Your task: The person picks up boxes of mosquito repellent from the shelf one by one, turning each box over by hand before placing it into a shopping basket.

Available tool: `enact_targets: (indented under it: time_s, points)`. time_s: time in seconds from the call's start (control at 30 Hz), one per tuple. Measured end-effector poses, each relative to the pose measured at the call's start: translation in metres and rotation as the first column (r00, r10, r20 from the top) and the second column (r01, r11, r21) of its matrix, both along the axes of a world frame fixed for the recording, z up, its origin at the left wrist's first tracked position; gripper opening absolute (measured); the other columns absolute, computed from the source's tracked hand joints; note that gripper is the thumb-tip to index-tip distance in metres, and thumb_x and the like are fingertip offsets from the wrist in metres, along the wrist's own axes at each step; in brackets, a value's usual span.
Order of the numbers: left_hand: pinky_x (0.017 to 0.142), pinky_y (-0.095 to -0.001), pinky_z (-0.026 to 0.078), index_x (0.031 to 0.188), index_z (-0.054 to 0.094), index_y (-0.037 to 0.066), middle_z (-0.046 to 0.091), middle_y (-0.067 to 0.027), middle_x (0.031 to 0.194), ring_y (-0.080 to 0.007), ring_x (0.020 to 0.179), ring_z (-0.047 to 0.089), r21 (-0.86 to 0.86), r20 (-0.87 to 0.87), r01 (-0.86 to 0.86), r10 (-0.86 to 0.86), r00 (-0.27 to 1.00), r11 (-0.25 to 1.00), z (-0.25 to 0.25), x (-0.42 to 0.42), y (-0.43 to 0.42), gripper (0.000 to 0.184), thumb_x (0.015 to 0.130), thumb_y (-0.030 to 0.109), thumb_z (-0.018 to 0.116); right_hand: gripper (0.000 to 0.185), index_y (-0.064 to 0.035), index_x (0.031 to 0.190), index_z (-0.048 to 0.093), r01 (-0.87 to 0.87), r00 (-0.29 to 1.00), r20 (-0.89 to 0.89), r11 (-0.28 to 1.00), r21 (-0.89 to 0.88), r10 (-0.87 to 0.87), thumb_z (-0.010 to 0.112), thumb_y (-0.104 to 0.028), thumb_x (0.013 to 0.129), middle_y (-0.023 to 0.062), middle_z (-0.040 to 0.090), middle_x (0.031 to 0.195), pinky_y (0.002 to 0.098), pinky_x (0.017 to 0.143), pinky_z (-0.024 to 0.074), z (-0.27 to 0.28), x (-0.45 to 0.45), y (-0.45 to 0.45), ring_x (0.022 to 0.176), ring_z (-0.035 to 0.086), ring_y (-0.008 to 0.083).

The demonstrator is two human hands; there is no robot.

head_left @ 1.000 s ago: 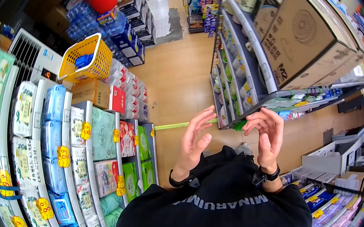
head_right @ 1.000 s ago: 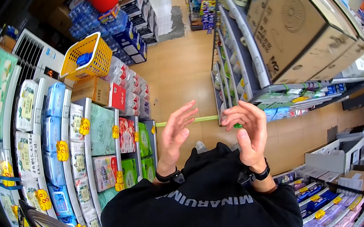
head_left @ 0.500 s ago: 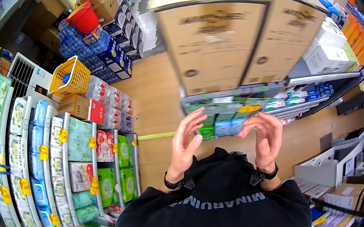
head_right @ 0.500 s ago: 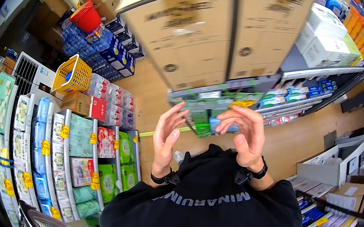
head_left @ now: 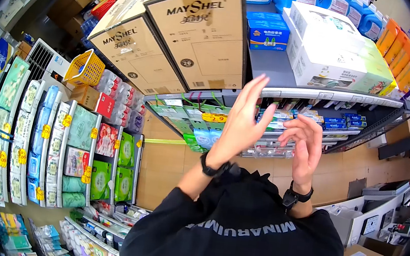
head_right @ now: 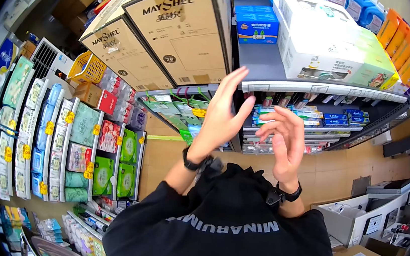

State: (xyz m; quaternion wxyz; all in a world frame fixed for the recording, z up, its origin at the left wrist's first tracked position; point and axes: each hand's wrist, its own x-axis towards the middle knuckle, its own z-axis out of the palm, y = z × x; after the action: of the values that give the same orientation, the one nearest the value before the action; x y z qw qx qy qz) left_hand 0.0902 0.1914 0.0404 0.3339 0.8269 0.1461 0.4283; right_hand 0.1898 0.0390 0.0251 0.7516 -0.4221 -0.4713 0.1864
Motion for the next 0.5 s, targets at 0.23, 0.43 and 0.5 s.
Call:
enact_targets:
  time_s: [0.23, 0.43, 0.5]
  points:
    - [0.112, -0.0483, 0.037, 0.138, 0.045, -0.01, 0.045, -0.0292, 0.144, -0.0447, 0.133, 0.044, 0.328, -0.023, -0.258, 0.28, 0.96, 0.909, 0.0, 0.122, 0.056, 0.057, 0.091, 0.017, 0.063, 0.046, 0.0043, 0.14, 0.04, -0.014, 1.0, -0.026, 0.999, 0.036, 0.015, 0.051, -0.017, 0.102, 0.0215, 0.061, 0.12, 0.0307, 0.076, 0.051, -0.009, 0.017, -0.034, 0.089, 0.063, 0.0197]
    - [0.113, -0.0527, 0.037, 0.141, 0.04, -0.012, 0.042, -0.0308, 0.147, -0.0456, 0.139, 0.039, 0.425, -0.093, -0.406, 0.486, 0.869, 0.809, 0.0, 0.165, 0.101, 0.064, 0.087, 0.014, 0.065, 0.045, 0.0037, 0.14, 0.041, -0.022, 1.0, -0.022, 1.0, 0.009, 0.022, 0.051, -0.015, 0.101, 0.0211, 0.061, 0.121, 0.0304, 0.076, 0.051, -0.01, 0.027, -0.049, 0.089, 0.063, 0.019]
    - [0.115, -0.0519, 0.033, 0.143, 0.039, -0.012, 0.043, -0.0315, 0.147, -0.0455, 0.14, 0.037, 0.47, -0.11, -0.452, 0.558, 0.823, 0.759, -0.004, 0.168, 0.109, 0.07, 0.084, 0.011, 0.068, 0.044, 0.0036, 0.14, 0.041, -0.036, 0.999, -0.039, 0.999, -0.002, 0.036, 0.051, -0.013, 0.1, 0.0208, 0.061, 0.121, 0.03, 0.077, 0.0509, -0.011, 0.029, -0.05, 0.09, 0.063, 0.0186]
